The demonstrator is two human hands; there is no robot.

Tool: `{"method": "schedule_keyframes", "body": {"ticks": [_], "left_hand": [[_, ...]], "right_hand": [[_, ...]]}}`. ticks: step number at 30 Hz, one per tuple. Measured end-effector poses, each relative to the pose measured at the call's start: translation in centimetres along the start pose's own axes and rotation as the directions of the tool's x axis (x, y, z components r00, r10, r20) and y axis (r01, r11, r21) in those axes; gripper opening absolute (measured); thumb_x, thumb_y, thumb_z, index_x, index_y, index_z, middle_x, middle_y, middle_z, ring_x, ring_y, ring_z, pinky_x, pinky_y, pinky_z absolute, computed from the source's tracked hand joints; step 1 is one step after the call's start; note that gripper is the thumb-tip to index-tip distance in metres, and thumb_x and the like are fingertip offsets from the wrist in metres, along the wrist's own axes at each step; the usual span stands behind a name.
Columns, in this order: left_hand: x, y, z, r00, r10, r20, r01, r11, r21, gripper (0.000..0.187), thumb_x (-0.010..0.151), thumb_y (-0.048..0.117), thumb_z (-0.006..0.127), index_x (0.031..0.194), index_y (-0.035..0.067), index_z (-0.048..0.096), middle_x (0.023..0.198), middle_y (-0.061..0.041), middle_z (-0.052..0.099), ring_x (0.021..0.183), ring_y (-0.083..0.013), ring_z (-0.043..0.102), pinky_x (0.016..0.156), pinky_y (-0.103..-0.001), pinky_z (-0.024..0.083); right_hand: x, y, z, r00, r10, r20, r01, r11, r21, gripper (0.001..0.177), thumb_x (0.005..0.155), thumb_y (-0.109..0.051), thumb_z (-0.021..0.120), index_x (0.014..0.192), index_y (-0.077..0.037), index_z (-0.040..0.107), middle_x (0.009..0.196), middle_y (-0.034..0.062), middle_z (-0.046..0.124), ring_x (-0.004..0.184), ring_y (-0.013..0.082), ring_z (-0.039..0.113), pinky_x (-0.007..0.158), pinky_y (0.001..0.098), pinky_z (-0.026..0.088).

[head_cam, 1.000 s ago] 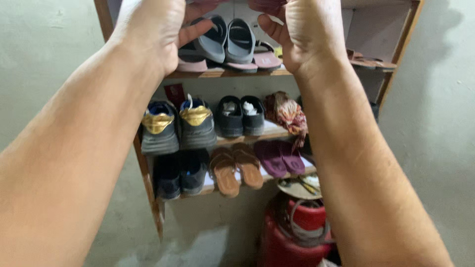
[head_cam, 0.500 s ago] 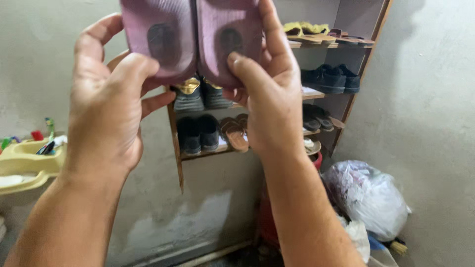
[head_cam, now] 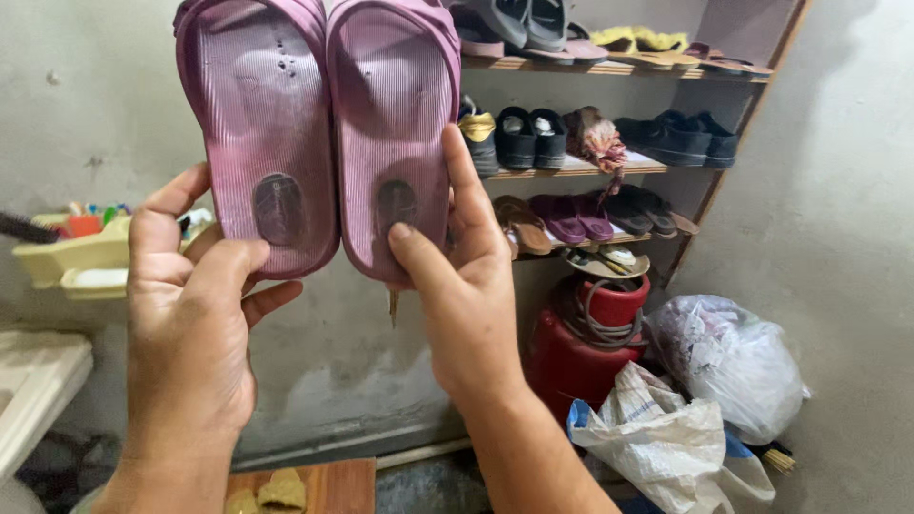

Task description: The person removes several pairs of sandals and slippers from a wooden shoe rack, places them on a small wooden stool, and wipes the shelves with a patterned cloth. The person then wipes the sandals and slippers with the cloth before returning them to the rack.

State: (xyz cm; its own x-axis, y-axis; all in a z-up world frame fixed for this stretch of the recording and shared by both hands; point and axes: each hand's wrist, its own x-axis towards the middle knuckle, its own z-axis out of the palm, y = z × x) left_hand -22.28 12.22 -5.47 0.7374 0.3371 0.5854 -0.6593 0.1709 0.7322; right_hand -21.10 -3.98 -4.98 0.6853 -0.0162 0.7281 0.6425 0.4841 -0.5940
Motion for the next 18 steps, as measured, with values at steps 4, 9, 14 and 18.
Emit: {"method": "schedule_keyframes", "body": {"ticks": [4,9,14,18], "left_hand": [[-1.3,-1.4,-1.7,0.998,-0.016,-0.062,0.015,1.000,-0.017,0.055,0.089,0.001,0.053,0.143,0.013,0.050,0.107,-0.001,0.073,0.086,-0.0073,0.068,0.068,-0.026,0.059],[-1.6,-2.7,-3.7,0.989,-0.048,-0.139,0.046,0.999,-0.020,0.056,0.088,0.001,0.054,0.142,0.015,0.051,0.104,0.000,0.073,0.083,-0.0070,0.068,0.066,-0.025,0.058],[-1.7,-4.0,-5.0,0.978,-0.060,-0.200,0.059,0.998,-0.012,0.054,0.087,0.002,0.054,0.140,0.015,0.051,0.105,0.000,0.074,0.084,-0.0059,0.068,0.066,-0.024,0.057],[-1.3,-5.3,-6.2,0.965,-0.067,-0.252,0.074,0.997,0.018,0.054,0.086,0.002,0.054,0.139,0.015,0.051,0.106,-0.001,0.076,0.084,-0.0058,0.068,0.067,-0.024,0.056]], "right_hand": [[-1.7,2.0,0.4,1.000,0.013,0.021,-0.013,1.000,0.002,0.080,0.094,0.008,0.056,0.167,-0.008,0.027,0.143,0.0111,0.056,0.113,0.0136,0.060,0.090,0.0288,0.055],[-2.5,5.0,0.8,0.999,0.014,0.049,-0.016,0.999,0.035,0.078,0.094,0.011,0.056,0.166,-0.006,0.029,0.148,0.0074,0.054,0.124,0.0123,0.057,0.102,0.0274,0.051],[-2.7,7.2,0.9,0.995,0.041,0.094,-0.041,0.999,-0.003,0.081,0.095,0.012,0.056,0.168,-0.007,0.027,0.146,0.0109,0.054,0.125,0.0137,0.056,0.105,0.0283,0.050],[-2.5,9.5,1.4,0.991,0.061,0.116,-0.060,0.998,-0.012,0.082,0.094,0.012,0.056,0.167,-0.007,0.026,0.152,0.0090,0.051,0.134,0.0142,0.053,0.113,0.0298,0.045]]}}
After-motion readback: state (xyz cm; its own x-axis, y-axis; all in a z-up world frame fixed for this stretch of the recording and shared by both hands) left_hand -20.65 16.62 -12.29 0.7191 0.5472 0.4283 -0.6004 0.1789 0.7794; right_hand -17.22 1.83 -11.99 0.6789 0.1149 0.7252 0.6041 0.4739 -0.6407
